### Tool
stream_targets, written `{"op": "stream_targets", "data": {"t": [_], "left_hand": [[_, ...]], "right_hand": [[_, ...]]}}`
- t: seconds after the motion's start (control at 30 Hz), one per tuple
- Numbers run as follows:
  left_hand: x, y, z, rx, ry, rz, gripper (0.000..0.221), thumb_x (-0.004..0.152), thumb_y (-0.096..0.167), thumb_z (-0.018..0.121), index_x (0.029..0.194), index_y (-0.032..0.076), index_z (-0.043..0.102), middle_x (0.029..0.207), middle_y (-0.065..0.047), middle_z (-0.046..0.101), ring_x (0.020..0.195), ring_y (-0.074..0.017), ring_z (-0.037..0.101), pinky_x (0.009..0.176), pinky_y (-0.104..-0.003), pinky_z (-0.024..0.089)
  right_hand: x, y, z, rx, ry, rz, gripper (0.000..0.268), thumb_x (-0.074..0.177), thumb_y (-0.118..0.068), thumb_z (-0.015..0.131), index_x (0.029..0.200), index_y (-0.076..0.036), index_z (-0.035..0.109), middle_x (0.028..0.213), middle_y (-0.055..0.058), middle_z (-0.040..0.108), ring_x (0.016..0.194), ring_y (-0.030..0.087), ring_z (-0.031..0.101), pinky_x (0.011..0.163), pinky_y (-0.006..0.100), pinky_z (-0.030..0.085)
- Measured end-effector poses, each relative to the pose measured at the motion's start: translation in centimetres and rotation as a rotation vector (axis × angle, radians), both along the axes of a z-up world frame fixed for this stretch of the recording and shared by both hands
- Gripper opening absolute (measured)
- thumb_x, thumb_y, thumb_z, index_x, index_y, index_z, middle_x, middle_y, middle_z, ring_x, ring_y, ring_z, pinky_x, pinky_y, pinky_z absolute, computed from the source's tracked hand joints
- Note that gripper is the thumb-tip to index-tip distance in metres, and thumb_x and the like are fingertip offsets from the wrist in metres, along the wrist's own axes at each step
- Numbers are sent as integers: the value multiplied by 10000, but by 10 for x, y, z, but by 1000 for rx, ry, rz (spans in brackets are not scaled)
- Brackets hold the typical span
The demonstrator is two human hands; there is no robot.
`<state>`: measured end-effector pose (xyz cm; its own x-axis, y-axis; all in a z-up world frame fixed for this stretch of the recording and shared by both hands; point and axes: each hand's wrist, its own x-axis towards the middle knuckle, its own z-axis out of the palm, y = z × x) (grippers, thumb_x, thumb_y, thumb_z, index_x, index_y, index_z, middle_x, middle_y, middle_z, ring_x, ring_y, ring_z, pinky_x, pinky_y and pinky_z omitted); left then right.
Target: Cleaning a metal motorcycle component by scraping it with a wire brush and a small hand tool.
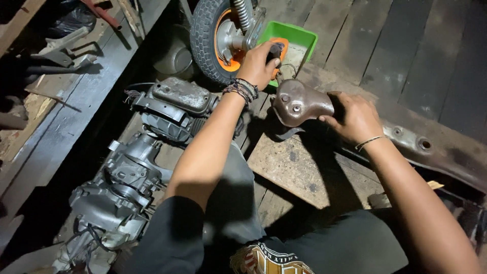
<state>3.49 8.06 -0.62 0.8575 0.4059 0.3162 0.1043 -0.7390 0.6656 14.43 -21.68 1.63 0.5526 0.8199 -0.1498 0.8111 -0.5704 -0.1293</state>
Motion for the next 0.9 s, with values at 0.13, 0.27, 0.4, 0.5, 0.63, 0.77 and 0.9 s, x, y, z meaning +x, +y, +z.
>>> {"op": "stream_targets", "data": {"t": [0.13, 0.27, 0.4, 0.5, 0.63, 0.77, 0.9], "left_hand": [[-1, 0, -2, 38, -26, -31, 339, 953, 100, 655, 1268, -8, 592, 1117, -226, 678, 1019, -414, 655, 873, -505, 551], [-2, 0, -1, 32, -16, -36, 365, 960, 100, 650, 1303, -8, 586, 1240, -218, 668, 1142, -402, 644, 1006, -507, 528], [-1, -2, 1, 41, 31, -23, 312, 954, 100, 653, 1232, -37, 611, 1217, -232, 660, 1129, -412, 637, 1000, -520, 528], [-1, 4, -8, 58, -9, -39, 342, 951, 91, 651, 1274, -7, 593, 1211, -227, 665, 1136, -415, 635, 985, -516, 525], [-1, 3, -8, 40, -23, -34, 355, 947, 92, 666, 1285, 16, 589, 1177, -228, 675, 1093, -419, 650, 952, -517, 536], [2, 3, -18, 21, 6, -3, 408, 953, 111, 669, 1332, -5, 574, 1241, -240, 671, 1143, -415, 643, 1005, -514, 530], [3, 7, -18, 18, -33, 9, 359, 942, 112, 666, 1281, 11, 606, 1182, -219, 696, 1076, -423, 665, 920, -519, 550]], "right_hand": [[-4, -1, 6, 39, 51, 6, 772, 859, -525, 737, 1509, -200, 477, 1231, 224, 690, 1105, 420, 656, 873, 580, 572], [-5, 0, 7, 37, 63, -14, 774, 865, -533, 726, 1508, -183, 473, 1244, 214, 683, 1079, 417, 668, 835, 578, 588], [-4, -2, 4, 55, 52, -5, 728, 869, -517, 727, 1479, -193, 496, 1182, 198, 701, 1027, 413, 676, 768, 584, 591], [-2, -3, -1, 80, 27, 18, 760, 864, -518, 728, 1508, -193, 488, 1212, 210, 691, 1052, 423, 675, 789, 589, 595], [-2, -2, 0, 72, 25, 13, 747, 862, -511, 730, 1494, -187, 498, 1244, 194, 692, 1089, 415, 670, 795, 588, 598], [-3, -1, 2, 10, 50, -21, 793, 871, -541, 713, 1525, -168, 464, 1260, 212, 677, 1105, 418, 664, 845, 591, 599], [-3, -1, 5, 57, 70, -18, 742, 854, -515, 731, 1495, -225, 496, 1260, 188, 685, 1122, 421, 654, 828, 604, 571]]}}
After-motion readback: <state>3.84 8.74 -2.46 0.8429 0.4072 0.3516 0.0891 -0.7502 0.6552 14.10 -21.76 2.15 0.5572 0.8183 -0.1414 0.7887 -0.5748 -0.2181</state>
